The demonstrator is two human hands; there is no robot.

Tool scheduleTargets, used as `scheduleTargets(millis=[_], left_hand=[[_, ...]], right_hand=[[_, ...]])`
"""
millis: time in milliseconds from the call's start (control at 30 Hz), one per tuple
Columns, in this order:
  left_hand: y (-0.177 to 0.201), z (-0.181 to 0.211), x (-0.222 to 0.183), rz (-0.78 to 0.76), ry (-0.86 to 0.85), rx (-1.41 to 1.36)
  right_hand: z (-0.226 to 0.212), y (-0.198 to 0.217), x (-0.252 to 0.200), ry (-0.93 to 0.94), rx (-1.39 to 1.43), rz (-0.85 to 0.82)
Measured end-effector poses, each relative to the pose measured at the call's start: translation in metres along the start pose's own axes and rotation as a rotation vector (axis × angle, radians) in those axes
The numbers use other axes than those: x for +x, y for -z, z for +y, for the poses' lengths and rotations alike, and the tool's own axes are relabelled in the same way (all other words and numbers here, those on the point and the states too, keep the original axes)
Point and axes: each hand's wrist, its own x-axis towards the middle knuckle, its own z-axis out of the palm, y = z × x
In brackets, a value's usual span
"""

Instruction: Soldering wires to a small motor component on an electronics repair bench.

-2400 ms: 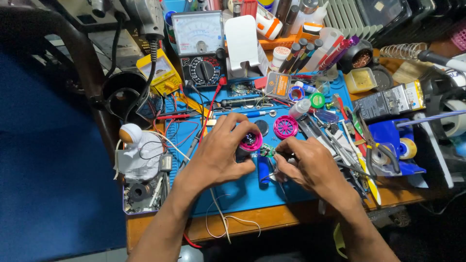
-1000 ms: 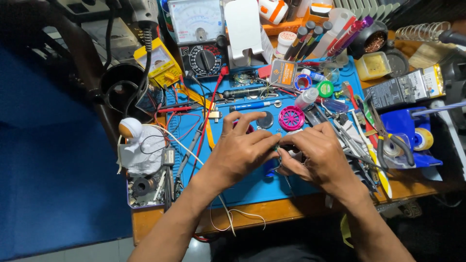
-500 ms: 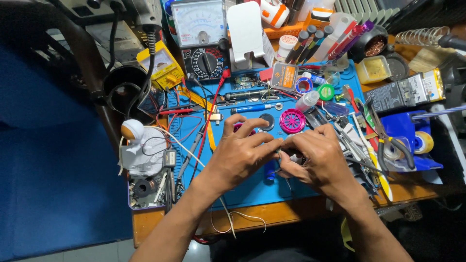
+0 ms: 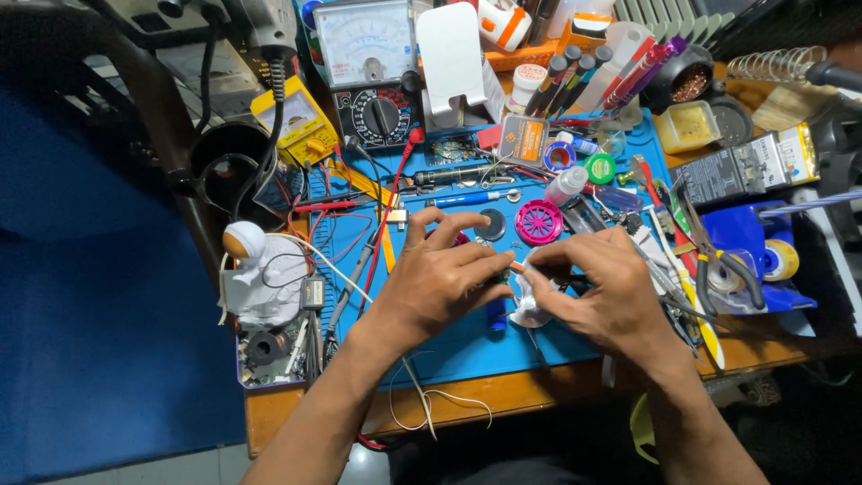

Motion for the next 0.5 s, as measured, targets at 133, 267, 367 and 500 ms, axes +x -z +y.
scheduleTargets(millis=[133, 267, 367, 500], left_hand=[[0.005, -0.003, 0.001, -0.003, -0.015, 0.002], [0.012, -0.007, 0.002, -0.061, -0.115, 0.021], [0.017, -0.006, 0.003, -0.090, -0.109, -0.046], [0.017, -0.007, 0.002, -0.095, -0.062, -0.161]], right_hand=[[0.003, 0.017, -0.007, -0.348, 0.114, 0.103], [0.009, 0.030, -0.003, -0.419, -0.019, 0.113], [0.021, 0.026, -0.003, -0.313, -0.110, 0.067], [0.041, 0.014, -0.013, -0.208, -0.251, 0.038]])
